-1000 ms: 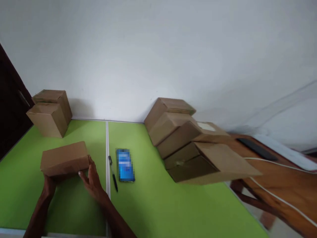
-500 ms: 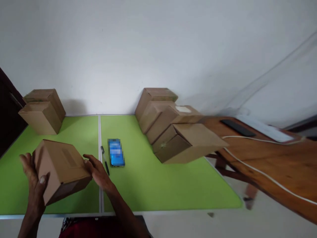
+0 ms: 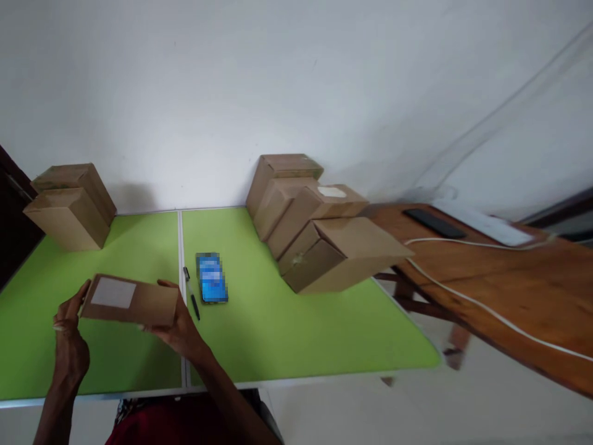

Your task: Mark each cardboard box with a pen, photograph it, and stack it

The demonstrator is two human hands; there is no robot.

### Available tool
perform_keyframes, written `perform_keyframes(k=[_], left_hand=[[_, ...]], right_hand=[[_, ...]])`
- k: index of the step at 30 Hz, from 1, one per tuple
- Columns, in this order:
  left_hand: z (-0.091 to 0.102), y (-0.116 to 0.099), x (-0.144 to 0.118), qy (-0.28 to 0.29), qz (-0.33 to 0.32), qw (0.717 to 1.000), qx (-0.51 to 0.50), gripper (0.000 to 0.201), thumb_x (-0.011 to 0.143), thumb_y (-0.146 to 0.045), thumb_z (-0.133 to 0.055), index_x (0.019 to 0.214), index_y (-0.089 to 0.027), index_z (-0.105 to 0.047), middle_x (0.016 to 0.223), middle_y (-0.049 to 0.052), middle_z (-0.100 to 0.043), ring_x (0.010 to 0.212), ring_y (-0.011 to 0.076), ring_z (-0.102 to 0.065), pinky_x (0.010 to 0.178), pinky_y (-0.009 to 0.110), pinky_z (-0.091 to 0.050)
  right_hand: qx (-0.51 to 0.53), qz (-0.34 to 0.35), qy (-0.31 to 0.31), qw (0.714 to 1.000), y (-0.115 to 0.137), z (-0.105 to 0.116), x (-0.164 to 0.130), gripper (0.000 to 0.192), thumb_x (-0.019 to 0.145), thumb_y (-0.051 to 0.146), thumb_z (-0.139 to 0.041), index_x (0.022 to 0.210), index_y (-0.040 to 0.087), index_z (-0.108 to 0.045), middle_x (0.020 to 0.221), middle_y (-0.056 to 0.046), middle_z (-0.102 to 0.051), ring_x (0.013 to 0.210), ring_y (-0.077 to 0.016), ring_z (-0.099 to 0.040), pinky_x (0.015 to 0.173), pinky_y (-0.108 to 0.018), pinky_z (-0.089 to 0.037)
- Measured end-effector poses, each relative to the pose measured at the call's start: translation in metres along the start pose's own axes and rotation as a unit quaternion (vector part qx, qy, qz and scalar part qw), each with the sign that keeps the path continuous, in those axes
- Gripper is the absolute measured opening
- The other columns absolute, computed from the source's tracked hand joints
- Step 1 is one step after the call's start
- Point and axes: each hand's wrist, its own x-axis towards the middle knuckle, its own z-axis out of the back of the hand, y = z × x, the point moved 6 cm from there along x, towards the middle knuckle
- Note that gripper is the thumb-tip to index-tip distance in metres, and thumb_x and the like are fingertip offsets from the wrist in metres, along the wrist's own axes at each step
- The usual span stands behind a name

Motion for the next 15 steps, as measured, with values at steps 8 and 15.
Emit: perform_keyframes(k=[8, 15], left_hand=[[-0.024, -0.001, -0.017, 0.149, 0.107, 0.982, -0.044, 0.077, 0.084, -0.086, -0.072, 0.126, -0.022, -0.070, 0.138, 0.019, -0.069, 0.130, 0.0418, -0.068, 0.110, 0.064, -0.058], [-0.053, -0.002, -0.026, 0.145, 0.165, 0.971, -0.097, 0.100, 0.078, -0.084, -0.078, 0.150, -0.021, -0.048, 0.136, 0.022, -0.073, 0.122, 0.0388, -0.076, 0.100, 0.057, -0.065]], right_hand=[[-0.045, -0.033, -0.092, 0.994, 0.047, 0.038, 0.014, 0.058, 0.093, 0.065, -0.081, 0.134, 0.025, -0.073, 0.133, -0.010, -0.080, 0.125, -0.0322, -0.075, 0.114, -0.048, -0.060], [-0.058, -0.055, -0.122, 0.989, 0.052, 0.027, 0.015, 0.067, 0.090, 0.062, -0.083, 0.142, 0.022, -0.069, 0.134, -0.013, -0.080, 0.125, -0.0318, -0.077, 0.112, -0.048, -0.062]])
